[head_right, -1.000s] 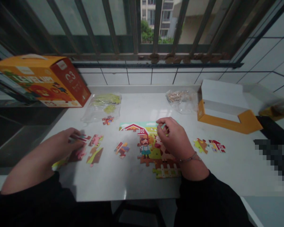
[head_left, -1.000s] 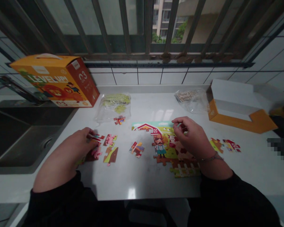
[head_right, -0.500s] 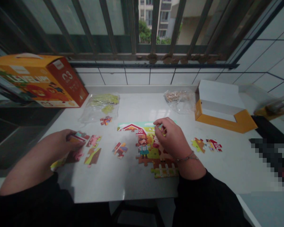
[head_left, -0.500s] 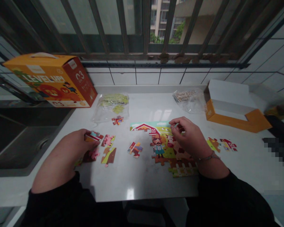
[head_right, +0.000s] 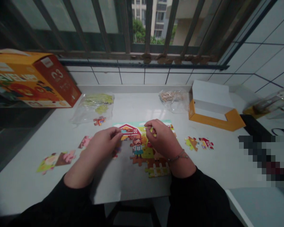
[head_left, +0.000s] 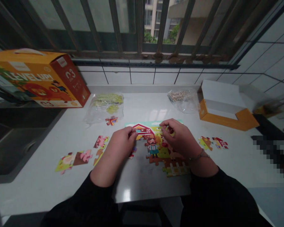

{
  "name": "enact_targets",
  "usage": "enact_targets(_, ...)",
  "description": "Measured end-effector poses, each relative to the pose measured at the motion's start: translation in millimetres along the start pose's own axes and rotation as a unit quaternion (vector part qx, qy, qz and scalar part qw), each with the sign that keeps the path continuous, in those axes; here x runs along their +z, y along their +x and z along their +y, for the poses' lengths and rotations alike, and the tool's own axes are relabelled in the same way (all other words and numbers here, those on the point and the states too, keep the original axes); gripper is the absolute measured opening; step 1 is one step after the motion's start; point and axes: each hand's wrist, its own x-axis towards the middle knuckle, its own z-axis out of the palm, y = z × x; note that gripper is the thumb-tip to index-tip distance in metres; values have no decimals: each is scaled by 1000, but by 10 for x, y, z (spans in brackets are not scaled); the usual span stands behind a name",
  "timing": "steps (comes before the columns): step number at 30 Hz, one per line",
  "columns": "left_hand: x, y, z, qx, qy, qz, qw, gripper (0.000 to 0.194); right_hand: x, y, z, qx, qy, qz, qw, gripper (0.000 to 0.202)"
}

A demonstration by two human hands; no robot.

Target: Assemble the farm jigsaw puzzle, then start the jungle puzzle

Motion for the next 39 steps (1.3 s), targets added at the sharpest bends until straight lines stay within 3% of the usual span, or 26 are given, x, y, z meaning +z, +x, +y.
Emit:
enact_targets(5,-19,14,-8,-2,28,8,1000,27,12,3,-17,1,13,1,1000,14)
enact_targets(12,71,9,-120,120,74,19,990,30,12,-5,6,7,12,-5,1000,15)
enact_targets(17,54,-25,-144,133,99,-15,986,22,10,-5,6,6,15,-4,1000,14)
enact_targets(21,62,-43,-122,152,110,9,982,22,9,2,-9,7,20,-6,1000,13)
enact_targets(27,177,-26,-97,237,115,-8,965,49,8,8,-26,-1,24,-7,1000,11)
enact_targets(34,154,-9,-113,241,131,-36,961,60,-6,10,-38,2,30,-19,999,10)
enact_targets(39,180,-16,-106,234,150,-28,960,52,-18,11,-35,7,31,-24,999,9)
